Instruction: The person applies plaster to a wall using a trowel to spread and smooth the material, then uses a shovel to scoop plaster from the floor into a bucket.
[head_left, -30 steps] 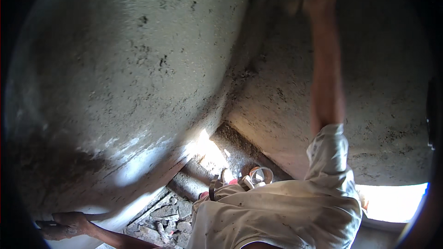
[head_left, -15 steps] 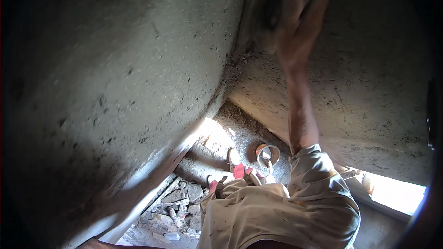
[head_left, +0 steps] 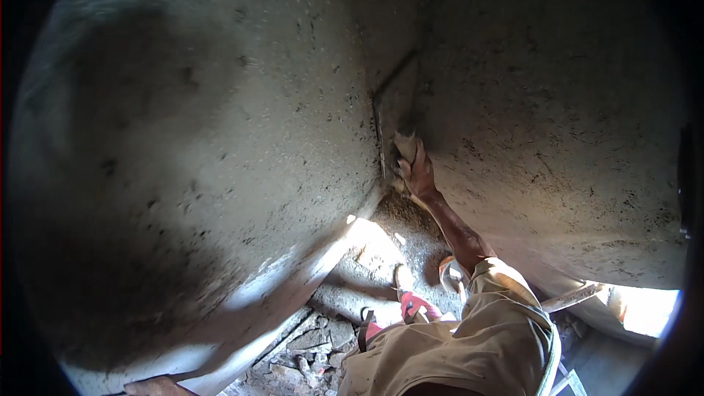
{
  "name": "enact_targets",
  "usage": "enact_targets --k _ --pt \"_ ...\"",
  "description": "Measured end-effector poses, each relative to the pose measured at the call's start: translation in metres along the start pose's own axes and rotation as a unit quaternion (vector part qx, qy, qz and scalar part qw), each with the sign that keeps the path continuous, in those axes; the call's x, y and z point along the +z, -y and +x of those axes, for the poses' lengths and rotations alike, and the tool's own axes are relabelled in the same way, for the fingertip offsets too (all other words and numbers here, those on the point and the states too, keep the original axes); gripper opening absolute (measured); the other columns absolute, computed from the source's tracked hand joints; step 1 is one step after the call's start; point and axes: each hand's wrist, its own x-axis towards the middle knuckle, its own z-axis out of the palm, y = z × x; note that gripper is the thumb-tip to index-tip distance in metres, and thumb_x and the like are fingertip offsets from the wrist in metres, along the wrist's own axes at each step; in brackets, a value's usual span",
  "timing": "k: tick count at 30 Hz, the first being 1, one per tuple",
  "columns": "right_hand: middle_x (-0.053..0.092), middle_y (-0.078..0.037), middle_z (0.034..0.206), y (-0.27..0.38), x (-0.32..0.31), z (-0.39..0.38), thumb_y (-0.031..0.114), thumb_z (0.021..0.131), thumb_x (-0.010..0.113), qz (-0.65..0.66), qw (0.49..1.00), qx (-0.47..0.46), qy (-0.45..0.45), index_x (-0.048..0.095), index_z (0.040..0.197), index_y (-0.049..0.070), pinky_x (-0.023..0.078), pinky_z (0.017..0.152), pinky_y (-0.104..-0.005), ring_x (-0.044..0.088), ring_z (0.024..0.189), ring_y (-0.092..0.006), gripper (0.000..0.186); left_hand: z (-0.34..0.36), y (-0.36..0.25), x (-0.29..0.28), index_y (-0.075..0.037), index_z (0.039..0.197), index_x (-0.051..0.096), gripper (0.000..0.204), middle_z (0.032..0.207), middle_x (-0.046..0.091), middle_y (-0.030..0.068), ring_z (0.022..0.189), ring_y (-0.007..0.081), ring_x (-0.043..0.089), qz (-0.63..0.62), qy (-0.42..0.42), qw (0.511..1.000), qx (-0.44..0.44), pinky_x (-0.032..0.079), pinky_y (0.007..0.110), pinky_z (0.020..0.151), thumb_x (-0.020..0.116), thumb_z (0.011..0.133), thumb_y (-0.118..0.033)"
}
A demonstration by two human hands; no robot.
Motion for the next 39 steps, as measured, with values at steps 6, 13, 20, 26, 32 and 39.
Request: enact_targets --k 6,13,20,26,32,39 --pt "0.063 -0.029 0.11 0.062 -0.038 0.066 0.031 0.094 0.062 0.059 0.996 -0.057 -0.036 0.027 0.145 -0.003 0.056 0.078 -0.0468 0.066 0.088 -0.0465 0.07 0.007 0.015 -0.003 0.002 0.139 0.048 0.057 0.145 0.038 0.0312 0.132 0.0458 0.038 0.049 -0.057 0.997 0.004 0.029 0.057 0.107 0.042 0.1 -0.04" --pt "0.055 -0.027 0.129 0.266 -0.216 0.255 0.048 0.1 0.045 0.123 0.972 -0.137 -0.147 0.023 0.15 0.001 0.05 0.085 -0.0431 0.061 0.105 -0.0368 0.072 0.008 0.007 0.0 0.0 0.134 0.054 0.055 0.143 0.041 0.0291 0.127 0.044 0.042 0.041 -0.061 0.997 0.013 0.034 0.056 0.102 0.042 0.101 -0.041" --pt "0.051 -0.027 0.135 0.302 -0.244 0.296 0.053 0.099 0.044 0.193 0.953 -0.185 -0.145 0.027 0.149 0.001 0.045 0.099 -0.0467 0.054 0.12 -0.0419 0.074 0.007 0.0 -0.004 -0.001 0.137 0.051 0.057 0.146 0.039 0.0252 0.131 0.0425 0.039 0.047 -0.065 0.997 -0.01 0.031 0.056 0.106 0.039 0.102 -0.044" --pt "0.023 -0.024 0.156 0.197 -0.128 0.115 0.061 0.095 0.043 0.178 0.977 0.111 0.029 0.015 0.153 0.006 0.025 0.116 -0.0516 0.026 0.143 -0.0409 0.084 -0.001 -0.005 -0.007 0.002 0.15 0.026 0.06 0.154 0.012 0.0355 0.141 0.0543 0.013 0.046 0.015 0.999 -0.01 0.02 0.067 0.107 0.031 0.105 -0.038" --pt "0.036 -0.031 0.147 0.205 -0.027 -0.041 0.064 0.091 0.047 0.304 0.941 0.143 0.046 0.016 0.151 -0.001 0.033 0.113 -0.0493 0.036 0.137 -0.0414 0.094 0.009 -0.009 -0.016 -0.002 0.151 0.027 0.058 0.154 0.015 0.0338 0.14 0.0551 0.016 0.052 0.003 0.999 0.0 0.021 0.068 0.106 0.033 0.105 -0.036" --pt "0.059 -0.027 0.124 0.332 -0.103 0.054 0.044 0.093 0.06 0.26 0.963 -0.06 -0.03 0.042 0.143 0.005 0.048 0.098 -0.0481 0.06 0.114 -0.0401 0.065 -0.032 0.041 -0.034 -0.015 0.154 0.025 0.063 0.157 0.014 0.0301 0.143 0.0524 0.013 0.038 0.106 0.988 0.11 0.014 0.07 0.108 0.036 0.102 -0.046"
